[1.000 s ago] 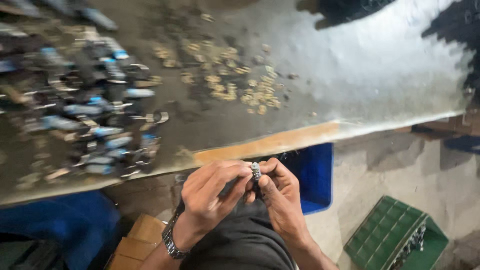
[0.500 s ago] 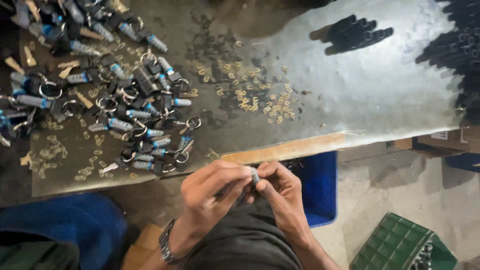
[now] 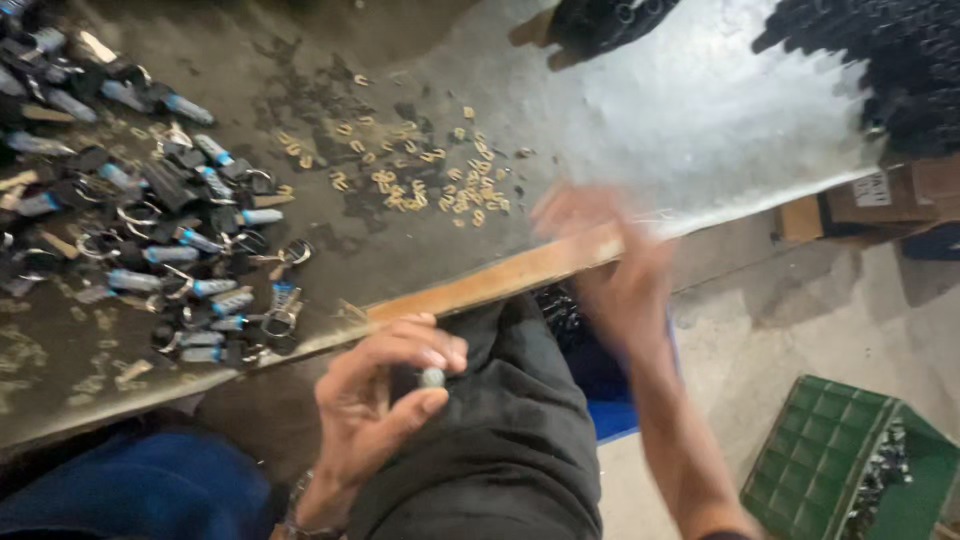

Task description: The person sits at a workbench assembling padlock cylinders. They pick up a lock cylinder body, insert small pin and spring components into it by hand, place finished cylinders with the pile of completed locks, and reach for new parts and cylinder bodies to repeat the assembly.

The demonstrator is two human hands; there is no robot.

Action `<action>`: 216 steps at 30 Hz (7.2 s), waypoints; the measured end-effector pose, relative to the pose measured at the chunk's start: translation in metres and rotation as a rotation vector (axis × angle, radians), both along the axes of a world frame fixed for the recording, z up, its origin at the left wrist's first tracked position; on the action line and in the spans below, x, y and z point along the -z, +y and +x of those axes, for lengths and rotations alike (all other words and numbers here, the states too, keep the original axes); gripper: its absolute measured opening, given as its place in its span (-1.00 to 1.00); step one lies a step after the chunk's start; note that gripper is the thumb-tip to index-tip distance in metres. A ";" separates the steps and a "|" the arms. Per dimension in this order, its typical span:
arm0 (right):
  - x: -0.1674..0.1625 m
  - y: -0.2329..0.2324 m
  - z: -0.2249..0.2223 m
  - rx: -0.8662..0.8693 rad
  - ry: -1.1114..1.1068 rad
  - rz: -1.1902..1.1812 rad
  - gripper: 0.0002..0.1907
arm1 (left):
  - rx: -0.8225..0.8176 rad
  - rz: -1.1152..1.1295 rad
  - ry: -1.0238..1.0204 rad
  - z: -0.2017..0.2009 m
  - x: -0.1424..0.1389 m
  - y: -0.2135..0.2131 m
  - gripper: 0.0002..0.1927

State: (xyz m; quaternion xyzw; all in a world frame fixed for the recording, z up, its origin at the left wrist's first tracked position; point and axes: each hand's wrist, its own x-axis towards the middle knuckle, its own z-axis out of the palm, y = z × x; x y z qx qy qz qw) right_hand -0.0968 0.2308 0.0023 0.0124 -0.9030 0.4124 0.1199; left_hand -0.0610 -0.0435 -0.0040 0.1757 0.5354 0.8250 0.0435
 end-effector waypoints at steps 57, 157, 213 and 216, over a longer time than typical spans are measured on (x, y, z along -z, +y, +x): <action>0.053 -0.045 0.093 -0.231 -0.404 -1.504 -0.76 | -0.022 0.093 -0.700 0.069 0.061 0.047 -0.80; 0.068 -0.039 0.106 -0.124 -0.485 -1.404 -0.68 | -0.522 -1.067 0.628 -0.009 0.021 0.024 -0.74; 0.030 0.079 -0.057 0.081 0.161 -0.033 -0.79 | -0.172 -0.491 0.034 0.022 0.016 0.060 -0.83; 0.044 0.120 -0.140 0.092 0.376 0.038 -0.75 | -0.122 -0.526 -0.118 0.027 0.022 0.057 -0.83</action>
